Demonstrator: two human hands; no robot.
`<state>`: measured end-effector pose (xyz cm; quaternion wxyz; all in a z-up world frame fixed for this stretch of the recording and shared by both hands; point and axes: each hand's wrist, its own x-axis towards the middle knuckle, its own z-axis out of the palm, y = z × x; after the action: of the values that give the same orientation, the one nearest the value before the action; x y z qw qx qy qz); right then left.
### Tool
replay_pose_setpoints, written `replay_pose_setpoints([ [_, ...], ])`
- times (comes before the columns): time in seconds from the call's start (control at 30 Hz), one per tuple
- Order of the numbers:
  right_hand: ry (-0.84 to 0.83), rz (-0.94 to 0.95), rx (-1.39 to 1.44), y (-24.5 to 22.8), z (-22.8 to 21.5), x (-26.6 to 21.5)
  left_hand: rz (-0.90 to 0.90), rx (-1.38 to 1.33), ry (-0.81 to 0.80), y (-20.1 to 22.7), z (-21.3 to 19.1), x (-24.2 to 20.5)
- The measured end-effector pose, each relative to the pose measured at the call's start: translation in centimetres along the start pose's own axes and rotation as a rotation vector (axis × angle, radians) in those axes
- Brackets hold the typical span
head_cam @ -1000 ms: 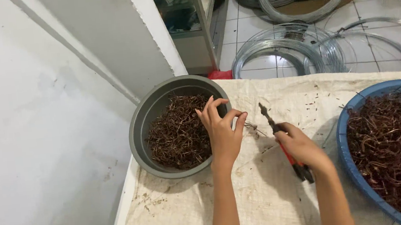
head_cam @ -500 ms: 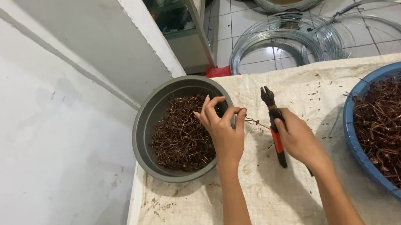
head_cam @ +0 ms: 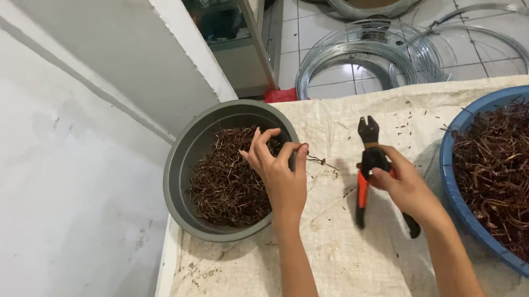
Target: Trim small stems using pliers and sort them into a separate bowl
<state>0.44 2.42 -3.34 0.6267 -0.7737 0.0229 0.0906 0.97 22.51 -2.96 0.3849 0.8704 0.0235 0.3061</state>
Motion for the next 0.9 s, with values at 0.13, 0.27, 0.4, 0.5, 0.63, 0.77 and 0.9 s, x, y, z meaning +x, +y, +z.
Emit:
replay_pose_setpoints([
  [0.13,0.033,-0.052,-0.389,-3.4,0.3,-2.6,0.0,0.013,-0.002,0.1,0.2,-0.2],
  [0.27,-0.047,0.042,-0.438,-3.2,0.9,-2.2,0.016,-0.003,-0.01,0.1,0.5,-0.2],
  [0.4,-0.133,0.171,-0.381,-1.4,1.1,-1.4,0.017,-0.003,-0.007,0.1,0.3,-0.2],
  [0.5,-0.119,0.19,-0.355,0.3,1.0,-1.0,0.009,0.0,-0.001,0.2,0.2,-0.2],
  [0.63,-0.092,0.208,-0.313,3.2,0.3,-0.1,0.014,-0.011,0.025,0.0,0.5,-0.2],
  [0.77,-0.095,0.162,-0.243,4.9,0.7,0.6,0.015,0.029,0.058,-0.2,1.0,-0.4],
  [0.9,-0.126,0.122,-0.257,7.1,1.3,1.9,0.014,0.064,0.107,0.2,1.2,-0.5],
])
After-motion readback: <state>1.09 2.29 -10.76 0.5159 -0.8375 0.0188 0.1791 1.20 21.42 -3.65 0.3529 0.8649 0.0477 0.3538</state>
